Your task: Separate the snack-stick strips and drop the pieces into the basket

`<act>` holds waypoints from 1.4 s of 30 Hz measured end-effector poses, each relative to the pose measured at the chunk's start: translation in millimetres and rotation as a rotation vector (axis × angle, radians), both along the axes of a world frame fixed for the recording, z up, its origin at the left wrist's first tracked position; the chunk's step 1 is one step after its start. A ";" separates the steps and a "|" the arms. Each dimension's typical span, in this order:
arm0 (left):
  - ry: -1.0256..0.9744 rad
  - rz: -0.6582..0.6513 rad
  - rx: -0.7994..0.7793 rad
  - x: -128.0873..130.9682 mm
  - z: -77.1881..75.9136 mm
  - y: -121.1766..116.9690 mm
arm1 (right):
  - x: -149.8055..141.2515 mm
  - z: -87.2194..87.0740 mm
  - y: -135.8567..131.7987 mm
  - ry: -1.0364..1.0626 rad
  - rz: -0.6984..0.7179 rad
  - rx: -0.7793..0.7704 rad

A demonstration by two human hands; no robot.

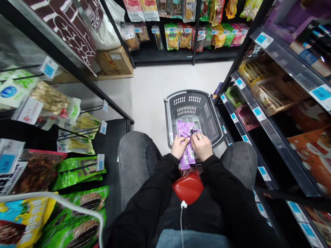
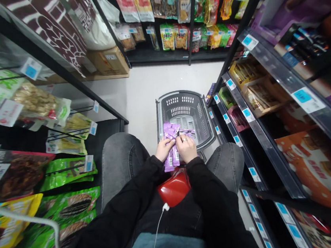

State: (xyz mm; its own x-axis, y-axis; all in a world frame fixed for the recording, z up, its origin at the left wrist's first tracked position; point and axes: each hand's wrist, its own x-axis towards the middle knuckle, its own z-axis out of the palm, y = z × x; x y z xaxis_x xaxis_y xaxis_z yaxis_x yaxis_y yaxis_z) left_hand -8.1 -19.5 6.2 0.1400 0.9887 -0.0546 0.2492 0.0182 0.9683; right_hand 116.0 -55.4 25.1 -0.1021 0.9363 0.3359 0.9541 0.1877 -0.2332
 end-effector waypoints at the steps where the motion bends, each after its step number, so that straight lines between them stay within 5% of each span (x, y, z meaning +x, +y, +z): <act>1: -0.001 0.009 0.000 0.0 -0.1 0.1 | 1.0 -0.3 0.8 -0.001 0.016 -0.007; 6: -0.003 0.035 0.007 -0.8 0.2 -0.2 | -0.7 -2.1 2.3 0.002 0.052 -0.019; 14: 0.097 -0.064 0.104 3.5 -2.4 -8.7 | -2.3 -0.3 1.9 0.072 -0.098 -0.050; 22: 0.017 -0.047 0.128 2.4 1.2 -10.3 | -1.7 0.9 5.7 0.678 -0.316 -0.148; 25: 0.011 -0.037 0.127 2.8 0.0 -10.0 | -0.3 2.6 5.9 0.749 -0.386 -0.203; 32: 0.040 0.080 0.050 -1.9 -3.2 -0.1 | 7.6 3.9 1.8 0.339 -0.020 -0.121; 42: 0.075 0.159 0.024 -11.6 0.6 10.9 | 9.0 -9.6 3.6 -0.014 0.051 -0.433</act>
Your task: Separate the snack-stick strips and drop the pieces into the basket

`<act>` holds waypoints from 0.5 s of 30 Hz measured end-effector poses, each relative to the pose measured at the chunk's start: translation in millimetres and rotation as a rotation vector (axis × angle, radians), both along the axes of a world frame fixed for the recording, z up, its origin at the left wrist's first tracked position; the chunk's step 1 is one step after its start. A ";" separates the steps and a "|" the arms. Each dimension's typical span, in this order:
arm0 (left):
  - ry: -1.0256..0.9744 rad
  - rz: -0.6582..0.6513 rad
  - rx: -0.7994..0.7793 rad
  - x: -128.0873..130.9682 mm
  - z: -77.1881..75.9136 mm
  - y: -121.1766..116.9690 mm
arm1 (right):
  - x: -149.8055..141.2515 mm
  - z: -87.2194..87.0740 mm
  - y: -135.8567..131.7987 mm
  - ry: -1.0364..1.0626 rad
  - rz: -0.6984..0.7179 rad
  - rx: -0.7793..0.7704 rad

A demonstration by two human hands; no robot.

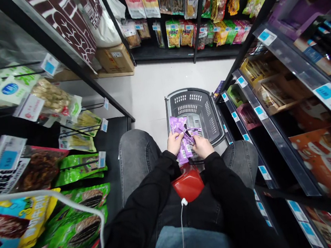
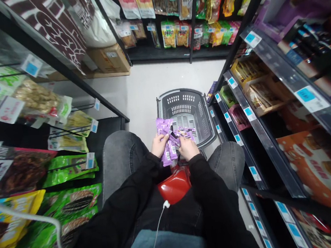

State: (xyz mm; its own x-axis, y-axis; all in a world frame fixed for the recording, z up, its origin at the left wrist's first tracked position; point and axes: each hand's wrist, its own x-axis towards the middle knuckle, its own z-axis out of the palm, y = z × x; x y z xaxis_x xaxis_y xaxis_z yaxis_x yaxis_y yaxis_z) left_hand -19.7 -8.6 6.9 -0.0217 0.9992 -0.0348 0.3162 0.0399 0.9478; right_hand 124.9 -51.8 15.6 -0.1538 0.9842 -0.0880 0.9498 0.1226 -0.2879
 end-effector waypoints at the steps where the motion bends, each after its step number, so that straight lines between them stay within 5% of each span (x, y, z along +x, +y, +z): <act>1: -0.001 0.004 0.002 0.1 -0.1 0.1 | 0.9 -2.3 0.4 0.002 0.013 -0.010; 15: 0.072 0.094 -0.019 -4.9 -2.6 3.0 | 1.9 -11.4 2.9 -0.081 -0.027 -0.160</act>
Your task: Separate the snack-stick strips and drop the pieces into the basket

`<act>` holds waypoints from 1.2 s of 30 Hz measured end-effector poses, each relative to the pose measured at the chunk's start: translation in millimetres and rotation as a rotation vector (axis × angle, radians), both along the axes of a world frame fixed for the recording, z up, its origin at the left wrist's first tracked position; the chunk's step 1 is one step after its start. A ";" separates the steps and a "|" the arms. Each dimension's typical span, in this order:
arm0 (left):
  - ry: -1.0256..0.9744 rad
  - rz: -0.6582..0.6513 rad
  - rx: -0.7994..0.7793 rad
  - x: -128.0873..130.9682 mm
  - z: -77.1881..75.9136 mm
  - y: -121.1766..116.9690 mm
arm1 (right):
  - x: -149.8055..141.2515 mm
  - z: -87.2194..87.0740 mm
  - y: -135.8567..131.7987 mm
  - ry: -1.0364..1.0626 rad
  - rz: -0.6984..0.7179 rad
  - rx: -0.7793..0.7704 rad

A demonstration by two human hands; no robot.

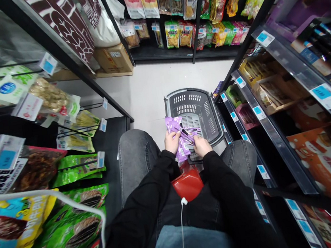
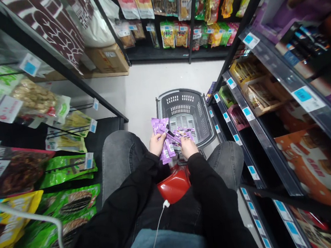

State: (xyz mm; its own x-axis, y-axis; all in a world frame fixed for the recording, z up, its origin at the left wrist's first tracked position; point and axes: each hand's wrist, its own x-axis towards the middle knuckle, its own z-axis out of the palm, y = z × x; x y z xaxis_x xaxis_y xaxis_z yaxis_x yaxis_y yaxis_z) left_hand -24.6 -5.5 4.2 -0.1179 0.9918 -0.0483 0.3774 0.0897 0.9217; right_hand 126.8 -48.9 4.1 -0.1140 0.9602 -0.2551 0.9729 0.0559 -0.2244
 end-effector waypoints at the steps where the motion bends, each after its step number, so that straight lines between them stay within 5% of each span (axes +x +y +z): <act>1: 0.010 0.008 -0.009 -0.4 -0.8 0.3 | -0.7 0.2 0.1 -0.008 0.003 -0.008; 9: 0.051 0.061 -0.042 -6.9 -6.5 4.5 | -1.4 1.6 0.7 0.050 0.072 -0.041; 19: -0.020 0.115 -0.062 -23.6 -4.1 16.6 | 16.5 -5.6 -2.7 0.609 -0.091 0.153; 28: -0.156 0.102 -0.068 -18.9 -2.6 14.9 | 9.5 -7.9 0.1 0.546 -0.109 0.289; 36: -0.197 0.046 -0.047 -8.5 -1.7 9.6 | 1.3 -7.4 -2.4 0.488 -0.167 0.247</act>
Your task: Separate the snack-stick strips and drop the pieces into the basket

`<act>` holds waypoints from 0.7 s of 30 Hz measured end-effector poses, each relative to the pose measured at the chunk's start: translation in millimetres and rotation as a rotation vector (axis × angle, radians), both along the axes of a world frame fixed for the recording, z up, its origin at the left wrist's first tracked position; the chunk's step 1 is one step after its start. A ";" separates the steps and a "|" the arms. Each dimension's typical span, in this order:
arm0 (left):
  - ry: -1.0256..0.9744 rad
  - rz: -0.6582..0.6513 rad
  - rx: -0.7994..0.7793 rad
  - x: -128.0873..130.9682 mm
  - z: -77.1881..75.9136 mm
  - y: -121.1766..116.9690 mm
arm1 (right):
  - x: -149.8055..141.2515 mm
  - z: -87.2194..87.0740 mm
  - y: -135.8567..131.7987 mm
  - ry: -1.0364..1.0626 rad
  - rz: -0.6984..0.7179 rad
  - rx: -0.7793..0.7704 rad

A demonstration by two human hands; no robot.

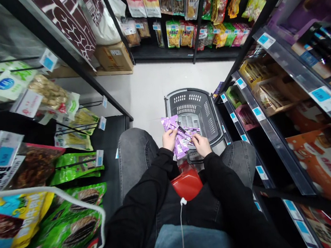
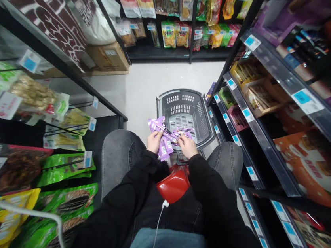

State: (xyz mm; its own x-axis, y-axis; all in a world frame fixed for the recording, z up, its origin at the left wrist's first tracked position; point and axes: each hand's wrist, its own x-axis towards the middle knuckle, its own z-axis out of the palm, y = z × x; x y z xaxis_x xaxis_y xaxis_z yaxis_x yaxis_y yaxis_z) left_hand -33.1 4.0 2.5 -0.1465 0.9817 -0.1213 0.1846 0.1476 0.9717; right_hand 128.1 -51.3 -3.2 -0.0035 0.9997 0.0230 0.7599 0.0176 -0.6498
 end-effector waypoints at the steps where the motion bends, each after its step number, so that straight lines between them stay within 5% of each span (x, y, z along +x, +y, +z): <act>1: -0.018 -0.019 -0.003 1.7 0.6 -1.2 | 0.1 0.9 -0.1 -0.025 -0.003 0.003; 6: -0.143 -0.120 -0.066 6.3 6.4 -5.3 | 0.3 6.8 0.5 0.002 0.024 0.071; 11: -0.089 -0.151 -0.037 8.2 8.9 -7.8 | -6.8 16.0 -1.4 0.034 0.028 -0.026; 16: -0.015 -0.162 0.035 14.1 5.0 -13.3 | -16.2 23.1 -4.7 -0.172 -0.104 -0.084; 21: -0.034 -0.167 0.009 16.9 3.1 -13.9 | -18.0 25.1 -3.7 -0.319 -0.078 -0.008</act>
State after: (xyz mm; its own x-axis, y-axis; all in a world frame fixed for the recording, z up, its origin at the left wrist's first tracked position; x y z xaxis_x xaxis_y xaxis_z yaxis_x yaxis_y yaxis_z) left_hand -16.1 -9.9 5.6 0.0227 0.9932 -0.1143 0.1726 0.1087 0.9790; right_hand 110.1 -54.9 21.9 0.0678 0.9974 0.0255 0.9241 -0.0531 -0.3786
